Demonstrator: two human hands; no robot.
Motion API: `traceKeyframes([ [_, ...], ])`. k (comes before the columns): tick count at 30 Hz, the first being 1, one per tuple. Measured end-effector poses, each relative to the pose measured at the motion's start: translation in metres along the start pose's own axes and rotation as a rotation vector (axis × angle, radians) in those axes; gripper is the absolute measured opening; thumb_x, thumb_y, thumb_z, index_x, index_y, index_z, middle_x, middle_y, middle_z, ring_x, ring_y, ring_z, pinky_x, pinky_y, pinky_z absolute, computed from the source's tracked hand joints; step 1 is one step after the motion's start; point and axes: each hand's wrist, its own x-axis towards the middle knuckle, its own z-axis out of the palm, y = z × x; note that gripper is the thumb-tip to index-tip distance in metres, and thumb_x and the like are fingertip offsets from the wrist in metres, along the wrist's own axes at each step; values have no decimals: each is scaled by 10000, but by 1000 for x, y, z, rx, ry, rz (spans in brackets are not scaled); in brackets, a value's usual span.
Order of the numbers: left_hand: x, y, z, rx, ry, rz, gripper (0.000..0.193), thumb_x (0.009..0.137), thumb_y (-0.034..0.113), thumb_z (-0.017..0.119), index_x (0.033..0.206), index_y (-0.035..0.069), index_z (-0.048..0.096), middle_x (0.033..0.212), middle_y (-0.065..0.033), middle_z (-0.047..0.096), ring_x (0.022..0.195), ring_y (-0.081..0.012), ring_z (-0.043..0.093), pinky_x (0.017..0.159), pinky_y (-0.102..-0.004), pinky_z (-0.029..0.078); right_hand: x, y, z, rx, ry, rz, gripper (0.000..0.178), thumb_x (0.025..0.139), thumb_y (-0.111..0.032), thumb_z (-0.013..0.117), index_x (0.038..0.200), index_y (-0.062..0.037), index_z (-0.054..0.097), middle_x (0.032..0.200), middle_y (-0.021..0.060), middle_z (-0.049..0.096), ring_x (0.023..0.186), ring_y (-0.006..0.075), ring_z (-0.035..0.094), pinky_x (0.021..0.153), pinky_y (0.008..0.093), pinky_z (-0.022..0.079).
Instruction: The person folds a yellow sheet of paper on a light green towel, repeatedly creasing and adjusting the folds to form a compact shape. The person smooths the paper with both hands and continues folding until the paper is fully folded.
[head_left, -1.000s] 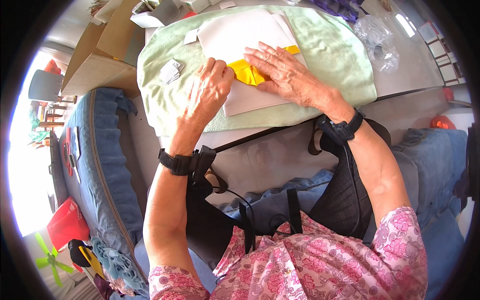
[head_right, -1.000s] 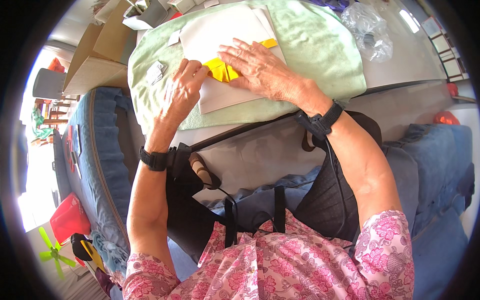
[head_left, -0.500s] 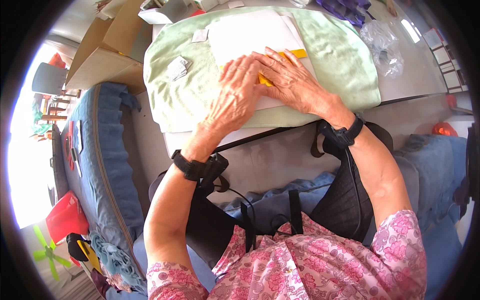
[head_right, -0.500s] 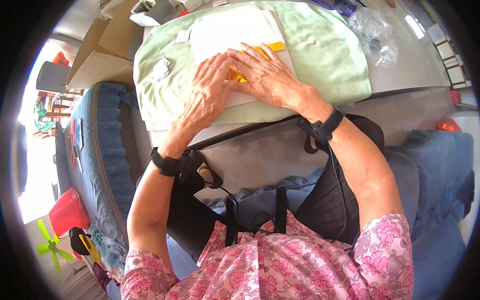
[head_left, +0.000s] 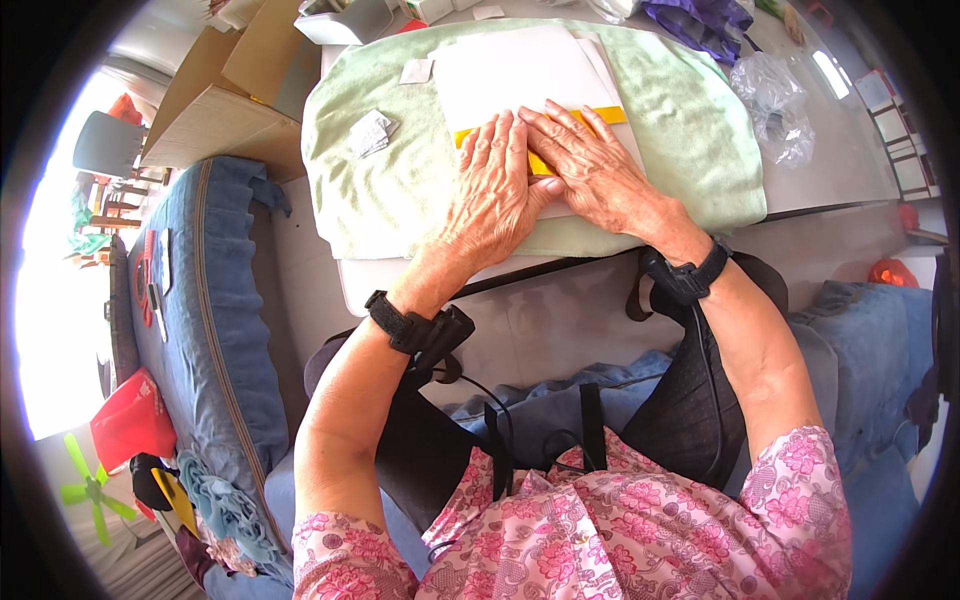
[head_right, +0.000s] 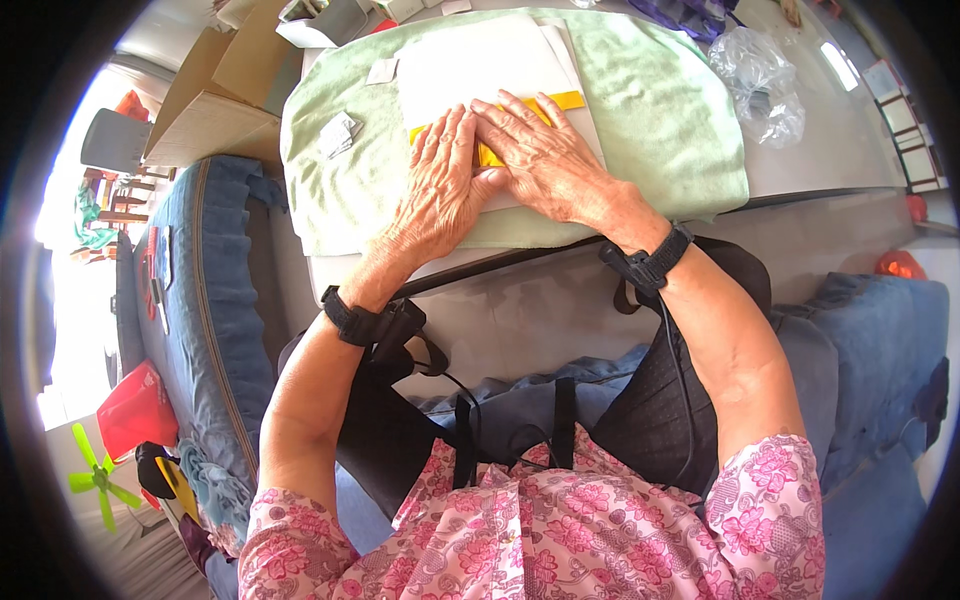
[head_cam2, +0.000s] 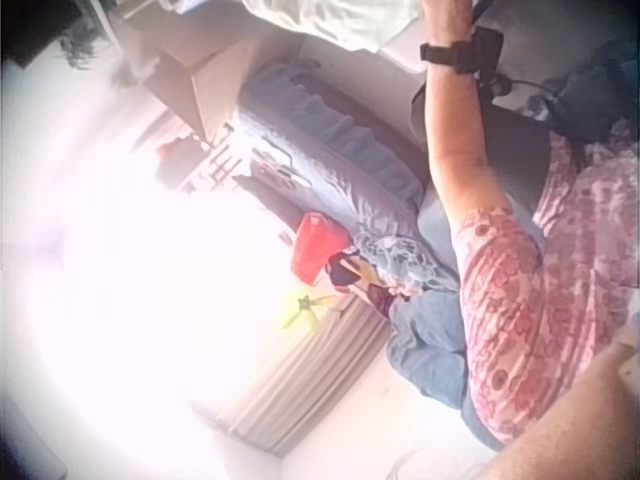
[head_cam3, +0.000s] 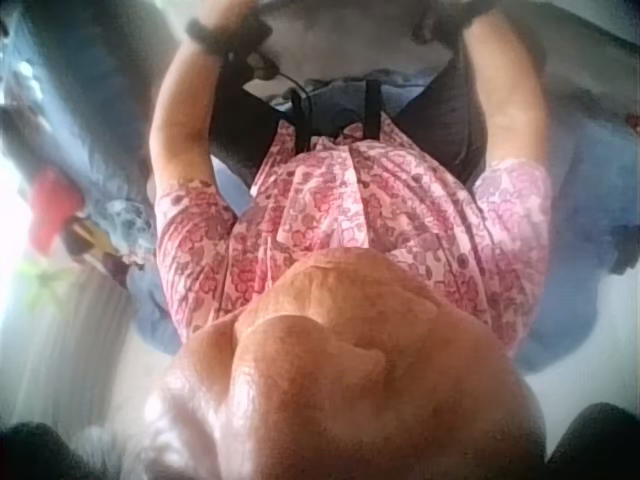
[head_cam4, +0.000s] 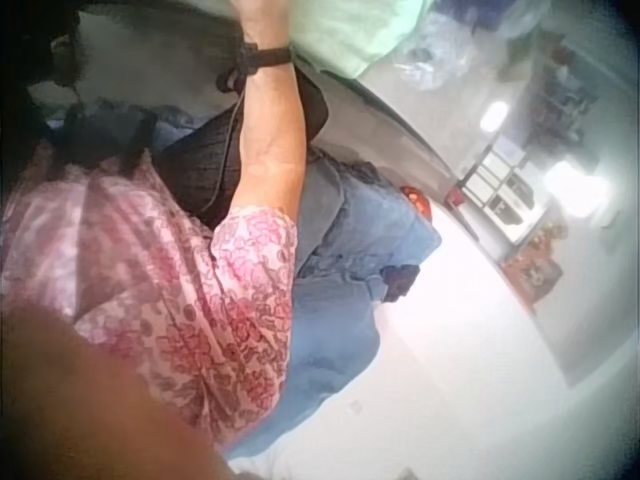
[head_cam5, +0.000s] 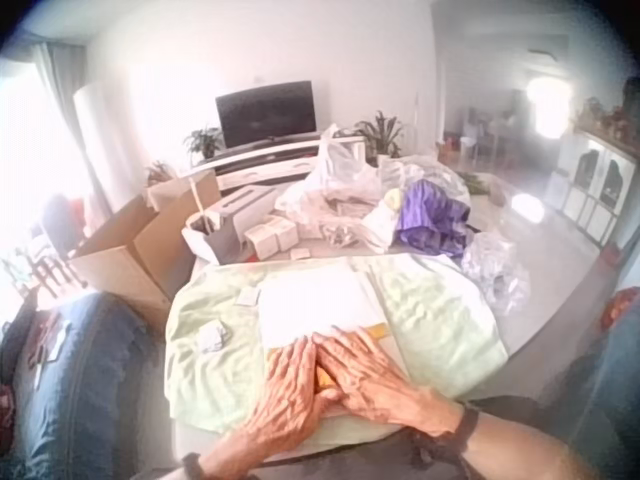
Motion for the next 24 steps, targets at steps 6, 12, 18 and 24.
traceKeyframes([
  [6, -4, -13, 2, 40, -5, -121, 821, 978, 469, 520, 1476, -143, 295, 1554, -344, 286, 1485, -458, 218, 1227, -522, 127, 1, -2, -1, -24, 5, 42, 707, 1040, -564, 332, 1533, -57, 367, 1602, 101, 345, 1511, 270, 240, 1234, 491, 149],
  [12, -6, -21, -2, 116, -63, -146, 785, 1024, 502, 405, 1508, -105, 289, 1596, -293, 249, 1511, -405, 191, 1237, -482, 114, 2, -3, 1, -24, 51, 8, 691, 1028, -546, 402, 1512, -53, 405, 1594, 98, 358, 1500, 282, 263, 1231, 482, 164],
  [18, -3, -19, 0, 90, -67, -133, 840, 1012, 544, 413, 1495, -132, 290, 1584, -320, 249, 1510, -418, 185, 1235, -500, 90, -1, 3, 1, 95, 108, 37, 796, 991, -613, 411, 1504, -5, 388, 1588, 156, 344, 1505, 328, 242, 1230, 496, 177],
  [24, -5, -20, -2, 89, -77, -147, 823, 1017, 527, 413, 1490, -137, 298, 1587, -314, 248, 1511, -416, 178, 1235, -498, 92, -11, 10, -8, 5, 100, 74, 907, 919, -612, 569, 1509, 39, 344, 1583, 205, 332, 1490, 341, 278, 1233, 467, 196],
])
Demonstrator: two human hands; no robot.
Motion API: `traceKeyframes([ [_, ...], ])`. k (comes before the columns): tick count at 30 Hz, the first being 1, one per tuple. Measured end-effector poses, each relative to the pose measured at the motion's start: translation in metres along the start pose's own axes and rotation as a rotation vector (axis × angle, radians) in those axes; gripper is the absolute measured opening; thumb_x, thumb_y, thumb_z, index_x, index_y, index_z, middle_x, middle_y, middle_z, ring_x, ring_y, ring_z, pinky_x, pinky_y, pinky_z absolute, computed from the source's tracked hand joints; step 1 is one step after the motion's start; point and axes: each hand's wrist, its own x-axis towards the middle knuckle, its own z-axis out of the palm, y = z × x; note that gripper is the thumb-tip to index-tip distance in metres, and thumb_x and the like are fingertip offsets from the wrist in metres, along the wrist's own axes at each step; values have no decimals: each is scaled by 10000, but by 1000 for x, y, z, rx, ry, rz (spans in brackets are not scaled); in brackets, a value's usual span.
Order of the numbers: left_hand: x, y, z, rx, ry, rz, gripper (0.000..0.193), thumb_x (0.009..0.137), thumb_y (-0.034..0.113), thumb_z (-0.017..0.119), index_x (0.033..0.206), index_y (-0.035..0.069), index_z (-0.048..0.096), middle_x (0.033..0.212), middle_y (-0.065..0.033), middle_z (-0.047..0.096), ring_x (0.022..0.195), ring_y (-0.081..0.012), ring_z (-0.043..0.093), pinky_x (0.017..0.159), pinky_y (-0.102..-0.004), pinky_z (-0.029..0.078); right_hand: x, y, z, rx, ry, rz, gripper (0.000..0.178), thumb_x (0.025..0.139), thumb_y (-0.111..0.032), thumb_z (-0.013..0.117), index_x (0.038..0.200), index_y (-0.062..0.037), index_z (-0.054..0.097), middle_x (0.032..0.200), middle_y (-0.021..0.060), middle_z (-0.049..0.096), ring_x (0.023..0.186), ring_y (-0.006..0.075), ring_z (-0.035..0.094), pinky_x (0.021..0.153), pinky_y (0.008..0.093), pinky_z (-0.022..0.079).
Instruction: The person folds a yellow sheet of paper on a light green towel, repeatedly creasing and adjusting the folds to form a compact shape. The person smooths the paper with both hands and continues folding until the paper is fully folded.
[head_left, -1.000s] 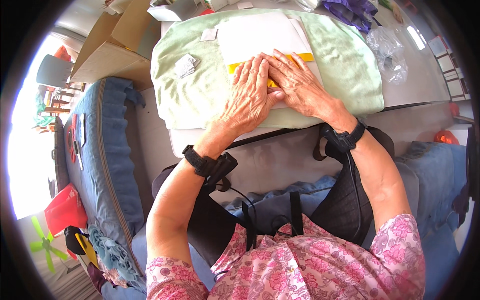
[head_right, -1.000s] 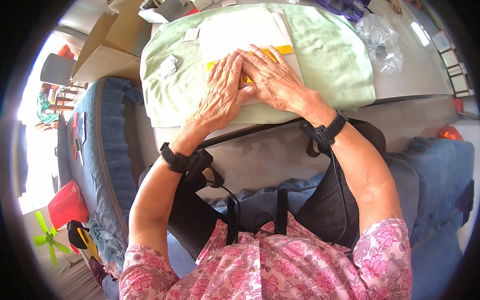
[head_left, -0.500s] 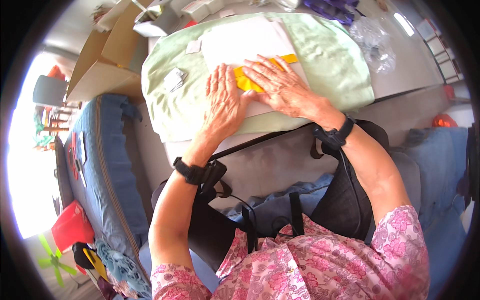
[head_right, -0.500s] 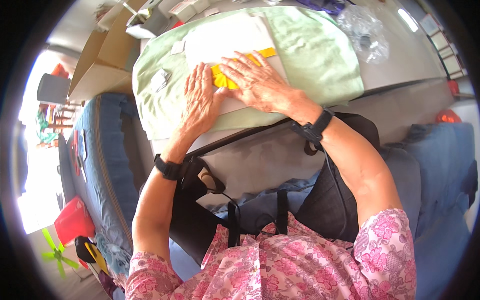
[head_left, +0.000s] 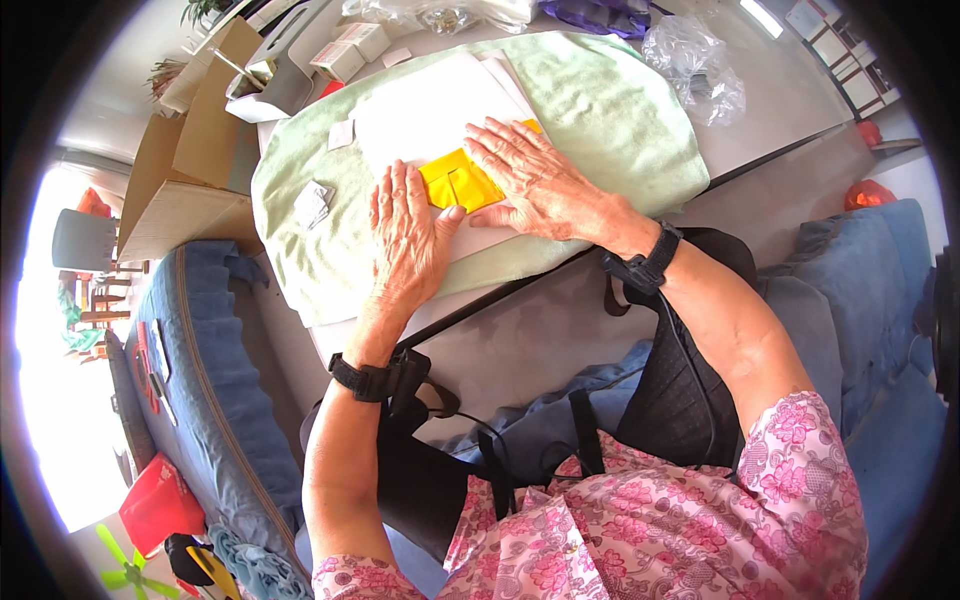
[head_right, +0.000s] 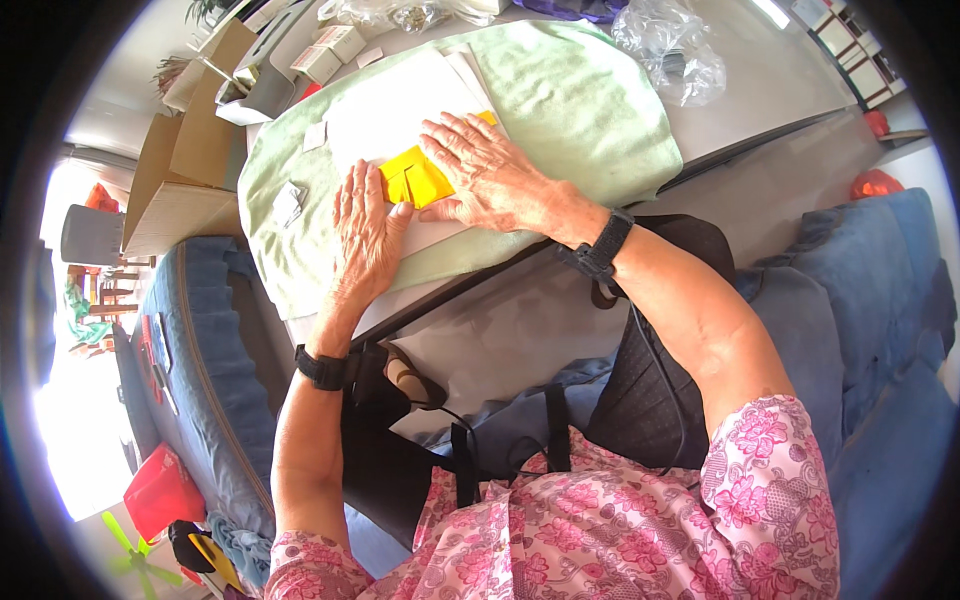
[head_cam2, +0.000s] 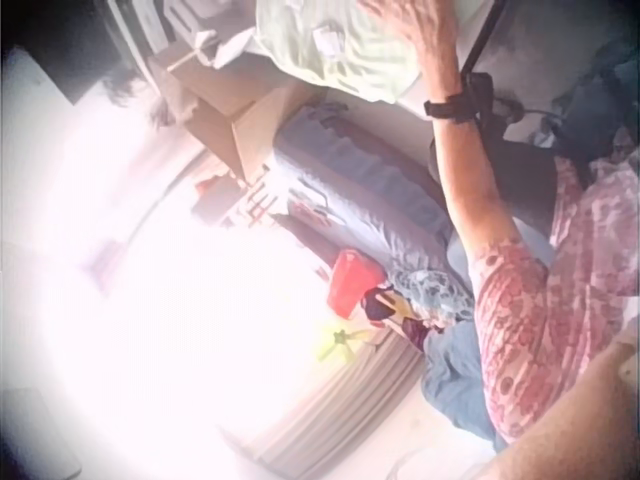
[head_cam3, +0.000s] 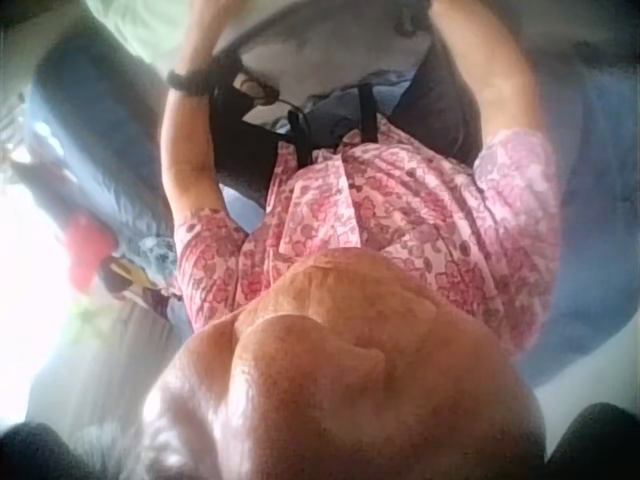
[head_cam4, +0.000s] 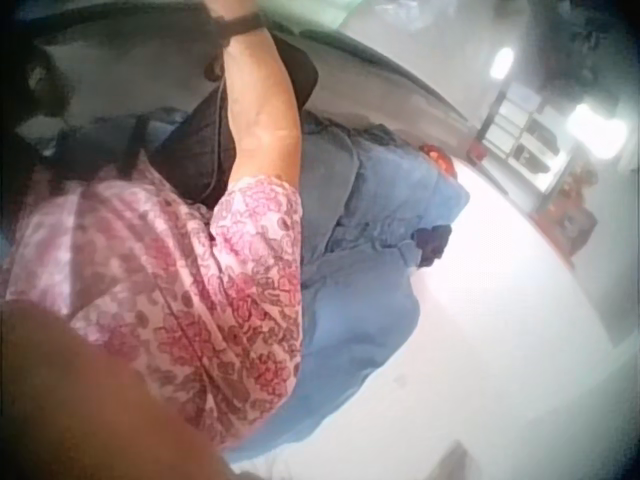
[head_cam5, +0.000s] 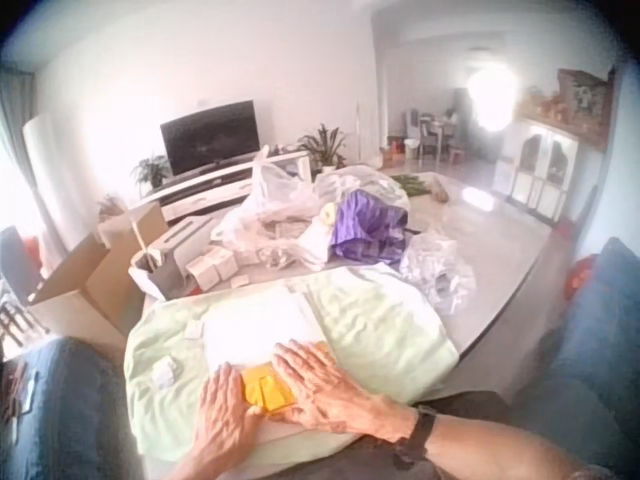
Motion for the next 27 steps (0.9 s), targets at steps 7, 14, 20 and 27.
traceKeyframes([
  [7, -1, -2, 3, 22, 45, 24, 810, 1013, 519, 431, 1471, -142, 331, 1562, -325, 294, 1495, -433, 217, 1230, -508, 114, 1, 6, 2, 14, 33, -24, 924, 893, -623, 602, 1479, 58, 386, 1541, 230, 386, 1459, 373, 324, 1216, 462, 244],
  [14, 0, -1, -3, 33, 16, 24, 786, 1042, 526, 374, 1498, -111, 305, 1584, -309, 260, 1506, -405, 200, 1234, -480, 124, 3, 12, -3, 63, -29, -13, 985, 862, -658, 620, 1479, 68, 371, 1553, 238, 360, 1471, 356, 302, 1223, 455, 233],
  [20, -2, -1, -4, 22, 46, 48, 780, 1033, 517, 411, 1482, -116, 329, 1566, -320, 288, 1494, -420, 230, 1229, -485, 141, 0, 12, -11, -18, -56, 5, 963, 856, -585, 675, 1493, 62, 353, 1564, 209, 363, 1473, 338, 312, 1226, 431, 240],
  [27, 0, -5, -4, 14, 57, 79, 809, 985, 504, 514, 1458, -132, 353, 1538, -337, 326, 1474, -445, 262, 1223, -499, 152, 0, 18, -11, -9, -22, -23, 841, 908, -527, 644, 1457, 70, 417, 1536, 218, 407, 1452, 339, 351, 1218, 418, 264],
])
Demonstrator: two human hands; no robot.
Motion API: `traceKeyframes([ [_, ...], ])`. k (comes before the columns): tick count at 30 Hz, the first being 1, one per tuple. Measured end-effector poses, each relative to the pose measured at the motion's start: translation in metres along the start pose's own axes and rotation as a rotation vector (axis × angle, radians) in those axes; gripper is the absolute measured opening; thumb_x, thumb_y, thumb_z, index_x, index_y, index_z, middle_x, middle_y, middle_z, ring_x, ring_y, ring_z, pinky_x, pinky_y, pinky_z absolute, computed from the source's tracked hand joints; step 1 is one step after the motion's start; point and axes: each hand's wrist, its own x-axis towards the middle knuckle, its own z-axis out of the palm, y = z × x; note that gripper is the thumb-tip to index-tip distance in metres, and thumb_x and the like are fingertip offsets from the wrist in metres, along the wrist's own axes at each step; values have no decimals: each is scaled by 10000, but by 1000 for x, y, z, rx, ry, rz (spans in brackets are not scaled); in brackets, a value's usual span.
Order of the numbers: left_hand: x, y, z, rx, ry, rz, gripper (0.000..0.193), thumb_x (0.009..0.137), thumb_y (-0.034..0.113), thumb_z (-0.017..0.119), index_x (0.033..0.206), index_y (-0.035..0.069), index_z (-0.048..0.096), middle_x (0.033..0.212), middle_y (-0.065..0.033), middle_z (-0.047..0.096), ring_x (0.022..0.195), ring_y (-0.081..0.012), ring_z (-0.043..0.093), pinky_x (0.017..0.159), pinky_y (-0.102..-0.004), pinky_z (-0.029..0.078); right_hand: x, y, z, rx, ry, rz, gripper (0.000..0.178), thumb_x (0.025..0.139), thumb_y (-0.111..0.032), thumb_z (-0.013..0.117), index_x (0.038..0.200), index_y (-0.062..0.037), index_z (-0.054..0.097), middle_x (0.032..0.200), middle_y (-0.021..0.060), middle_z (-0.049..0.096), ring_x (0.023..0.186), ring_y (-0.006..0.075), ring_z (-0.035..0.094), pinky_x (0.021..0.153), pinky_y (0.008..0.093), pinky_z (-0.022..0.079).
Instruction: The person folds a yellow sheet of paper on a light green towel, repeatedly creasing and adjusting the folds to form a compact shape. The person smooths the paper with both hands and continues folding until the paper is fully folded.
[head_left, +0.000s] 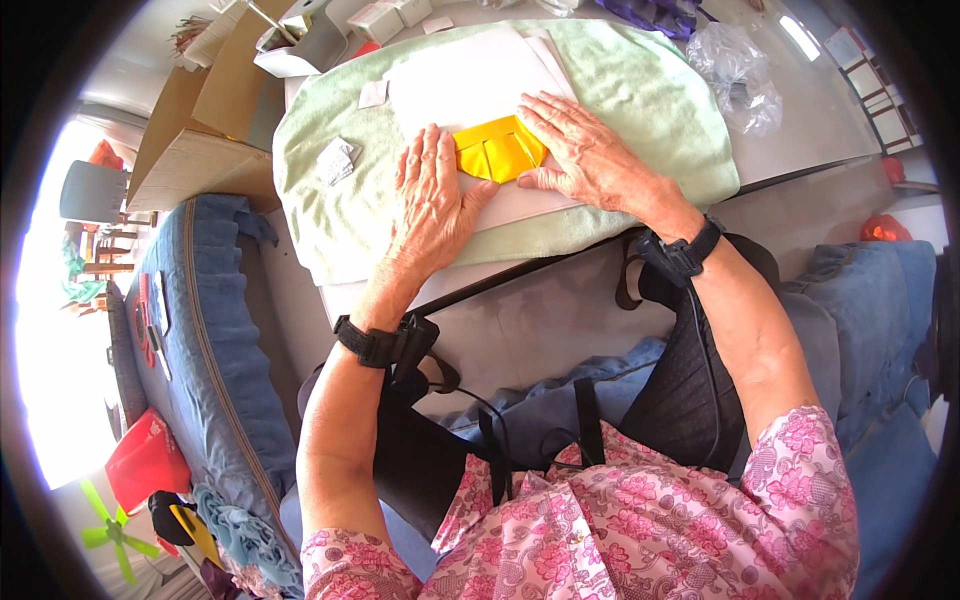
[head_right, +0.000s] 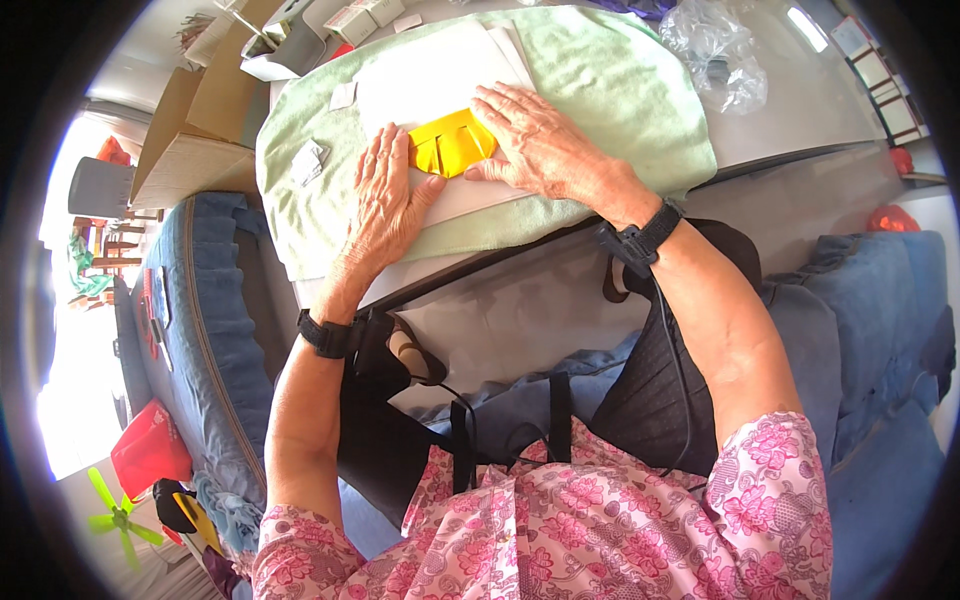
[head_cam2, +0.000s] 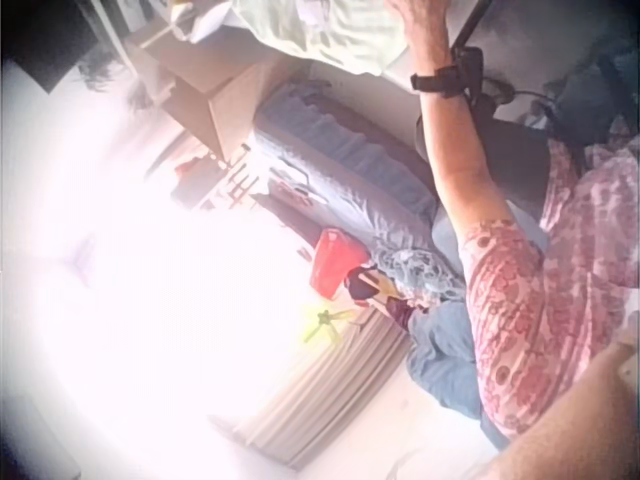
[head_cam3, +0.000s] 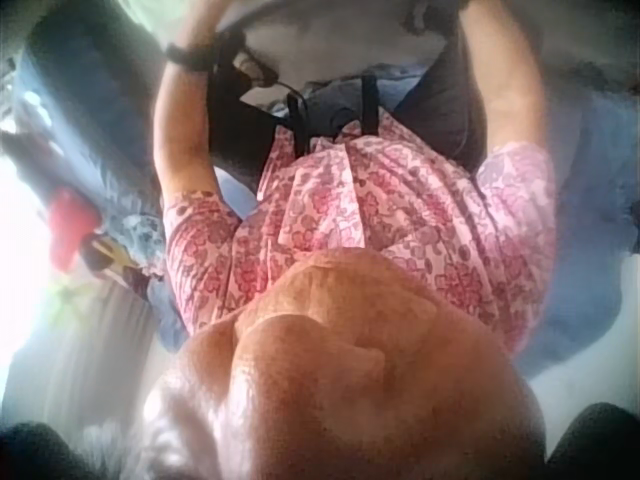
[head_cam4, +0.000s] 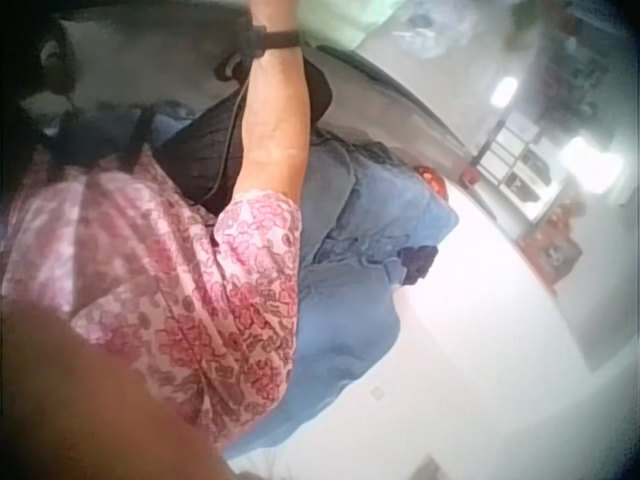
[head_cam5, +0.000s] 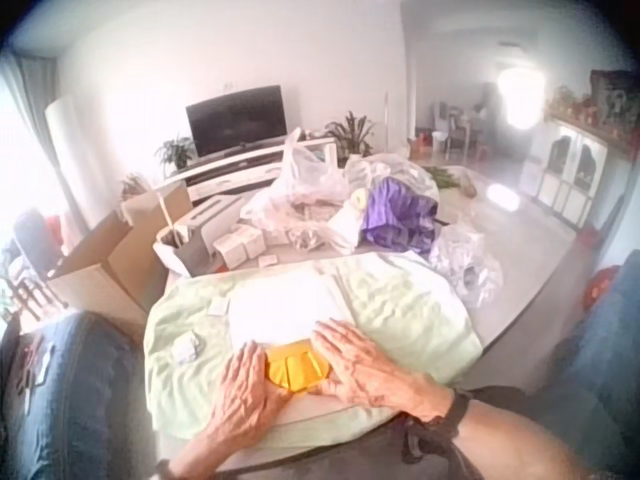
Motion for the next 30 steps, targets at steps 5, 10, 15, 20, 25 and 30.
traceKeyframes([
  [5, 1, 1, -6, -30, 11, 22, 820, 953, 498, 570, 1437, -136, 381, 1521, -340, 351, 1463, -448, 282, 1217, -510, 160, 1, 2, 0, 11, 25, -12, 774, 935, -484, 629, 1447, 63, 437, 1516, 214, 435, 1430, 335, 384, 1202, 419, 299],
  [10, 3, -1, -11, -36, 55, 51, 716, 943, 414, 620, 1394, -116, 449, 1469, -320, 443, 1426, -427, 366, 1202, -513, 203, 3, 5, -3, 55, 35, -1, 723, 948, -463, 620, 1443, 37, 455, 1496, 202, 463, 1414, 325, 409, 1193, 412, 316],
  [15, 9, -8, -4, -102, 200, 8, 341, 927, 159, 651, 1217, -19, 629, 1295, -203, 634, 1271, -346, 558, 1104, -492, 362, 8, 6, -5, 167, 41, 57, 686, 939, -476, 628, 1388, 31, 516, 1429, 219, 531, 1367, 350, 466, 1153, 422, 369],
  [20, 17, -17, 2, -192, 285, -38, 170, 896, 60, 671, 1058, 22, 705, 1161, -152, 708, 1129, -314, 644, 995, -447, 456, 14, -1, -18, 243, 28, 72, 648, 922, -458, 664, 1329, 36, 561, 1373, 223, 578, 1326, 367, 504, 1110, 423, 417],
  [25, 19, -19, 2, -353, 351, -72, 139, 893, 32, 684, 1021, -7, 722, 1069, -146, 732, 966, -278, 684, 879, -356, 515, 15, 3, -30, 382, -29, 170, 514, 875, -217, 749, 1312, 4, 592, 1346, 200, 607, 1240, 338, 581, 1050, 389, 467],
  [30, 21, -24, -4, -546, 330, -170, 118, 907, 42, 676, 988, -32, 721, 870, -60, 691, 794, -129, 598, 740, -275, 471, 15, 26, -28, 429, 79, 260, 290, 852, -13, 716, 1140, 2, 688, 1027, 146, 729, 902, 231, 701, 826, 332, 552],
])
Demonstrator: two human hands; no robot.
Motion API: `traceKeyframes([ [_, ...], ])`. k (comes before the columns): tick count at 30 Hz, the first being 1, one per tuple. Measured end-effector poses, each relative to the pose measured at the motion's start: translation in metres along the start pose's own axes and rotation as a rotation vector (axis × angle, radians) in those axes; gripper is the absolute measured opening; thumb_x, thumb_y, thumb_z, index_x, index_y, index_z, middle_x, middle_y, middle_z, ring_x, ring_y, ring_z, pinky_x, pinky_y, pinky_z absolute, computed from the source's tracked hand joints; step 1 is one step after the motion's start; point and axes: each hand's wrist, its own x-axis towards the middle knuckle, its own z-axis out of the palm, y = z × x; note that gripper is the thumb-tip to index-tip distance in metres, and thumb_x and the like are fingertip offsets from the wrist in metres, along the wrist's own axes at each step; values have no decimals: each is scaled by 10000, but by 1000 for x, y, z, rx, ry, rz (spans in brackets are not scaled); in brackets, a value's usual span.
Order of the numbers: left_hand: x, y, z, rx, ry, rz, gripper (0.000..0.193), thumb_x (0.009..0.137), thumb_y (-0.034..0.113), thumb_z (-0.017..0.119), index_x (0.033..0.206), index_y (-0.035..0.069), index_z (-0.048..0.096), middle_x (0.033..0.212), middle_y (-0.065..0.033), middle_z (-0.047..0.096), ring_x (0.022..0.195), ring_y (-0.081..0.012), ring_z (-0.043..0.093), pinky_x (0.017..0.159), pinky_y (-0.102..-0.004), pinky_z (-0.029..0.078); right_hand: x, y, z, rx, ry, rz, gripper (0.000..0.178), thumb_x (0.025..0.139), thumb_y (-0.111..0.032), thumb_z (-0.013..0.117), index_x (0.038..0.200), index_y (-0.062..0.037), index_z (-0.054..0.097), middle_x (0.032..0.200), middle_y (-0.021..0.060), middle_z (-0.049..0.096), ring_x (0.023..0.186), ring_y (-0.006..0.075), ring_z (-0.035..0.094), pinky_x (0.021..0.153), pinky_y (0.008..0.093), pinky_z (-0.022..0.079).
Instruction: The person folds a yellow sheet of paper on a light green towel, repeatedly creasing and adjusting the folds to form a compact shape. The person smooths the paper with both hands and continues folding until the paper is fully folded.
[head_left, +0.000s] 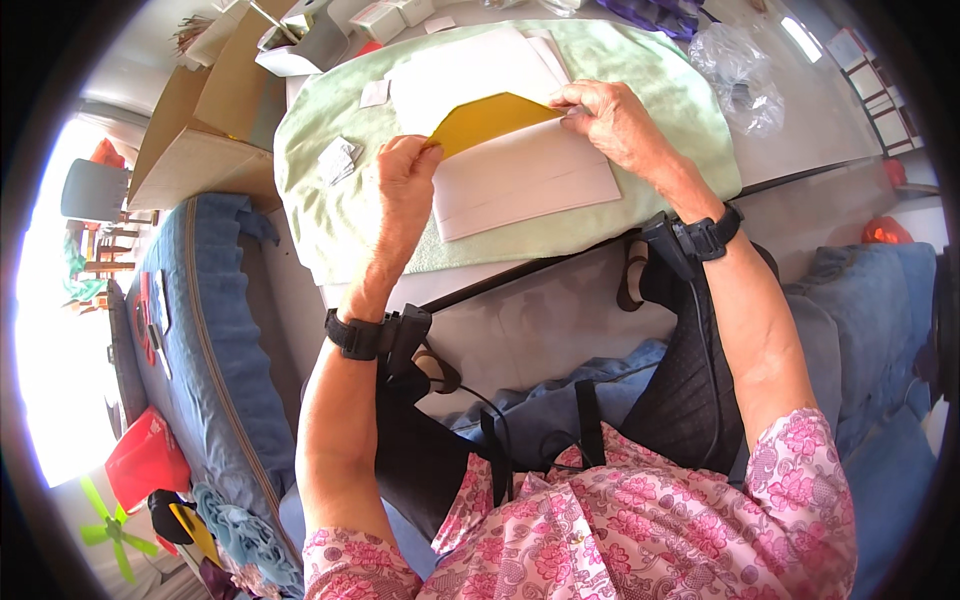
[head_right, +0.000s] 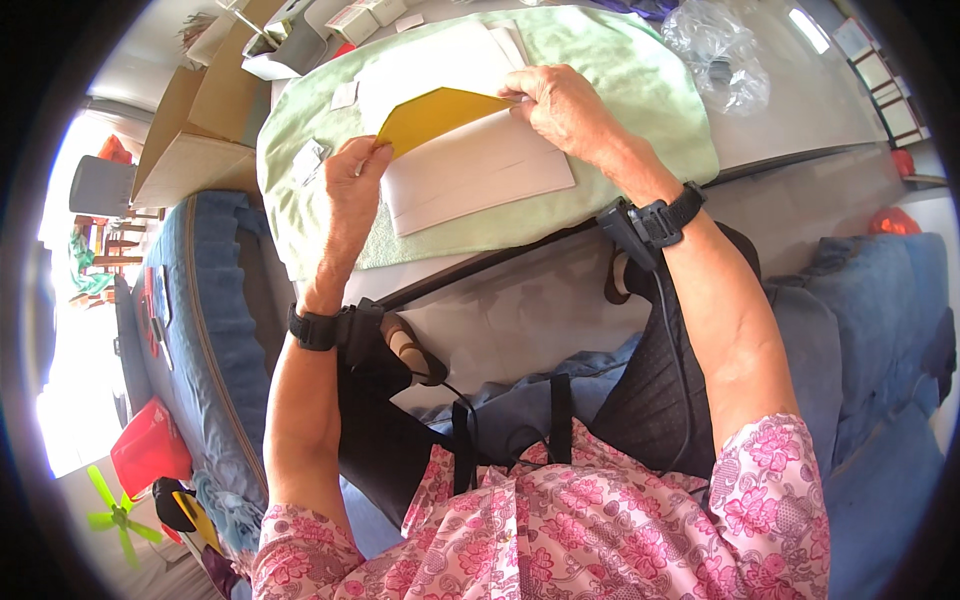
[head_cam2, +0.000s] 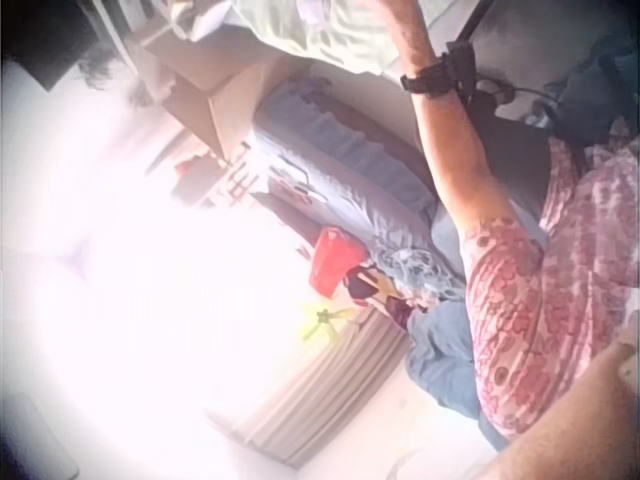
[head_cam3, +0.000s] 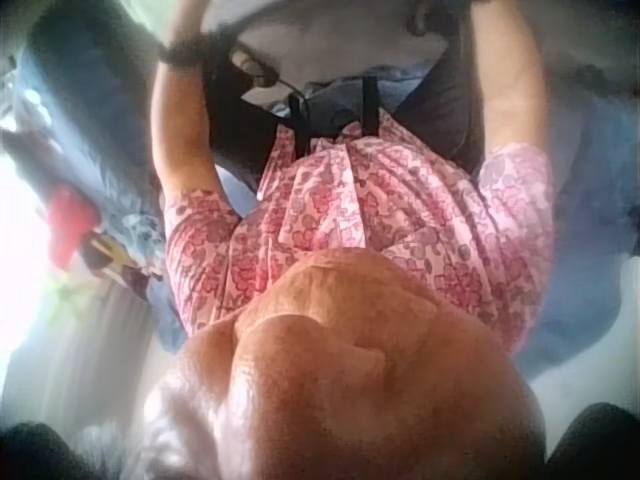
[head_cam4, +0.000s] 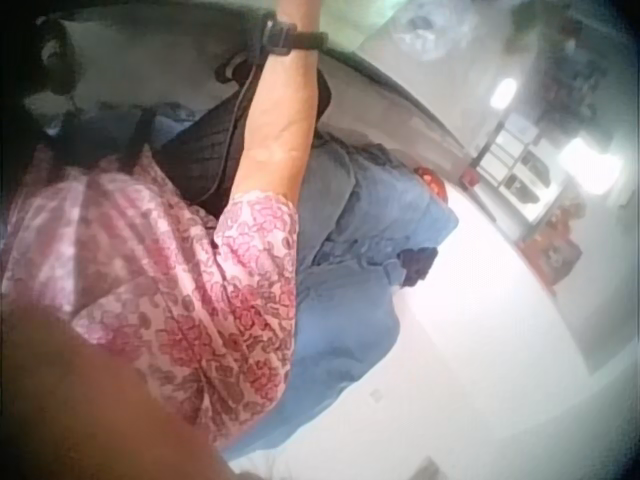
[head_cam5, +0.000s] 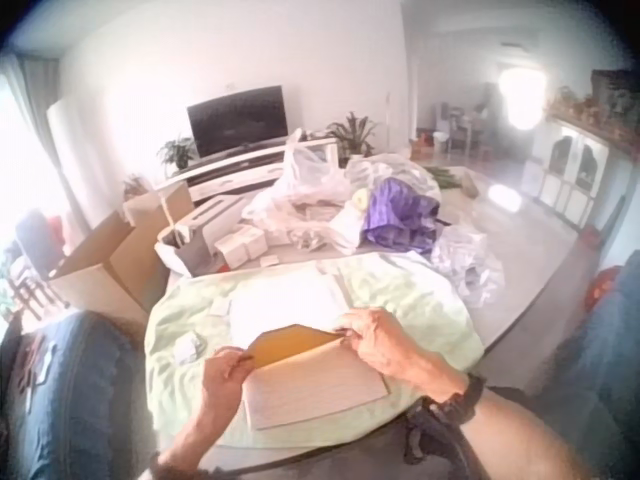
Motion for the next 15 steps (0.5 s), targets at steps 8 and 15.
traceKeyframes([
  [8, 2, 17, -26, -171, -180, -389, 253, 937, 198, 683, 913, -49, 737, 753, -26, 675, 712, -58, 536, 674, -239, 420, 3, -6, -7, 197, -13, 203, 186, 914, -96, 682, 1060, 19, 695, 868, 44, 699, 789, 107, 660, 737, 261, 547],
  [15, 4, 26, -38, -323, -237, -504, 318, 955, 252, 645, 895, -47, 738, 778, -85, 711, 660, -105, 572, 651, -265, 440, 6, -16, -13, 634, 15, 396, 319, 979, -287, 652, 1084, 12, 683, 933, 82, 679, 814, 154, 694, 716, 268, 570],
])
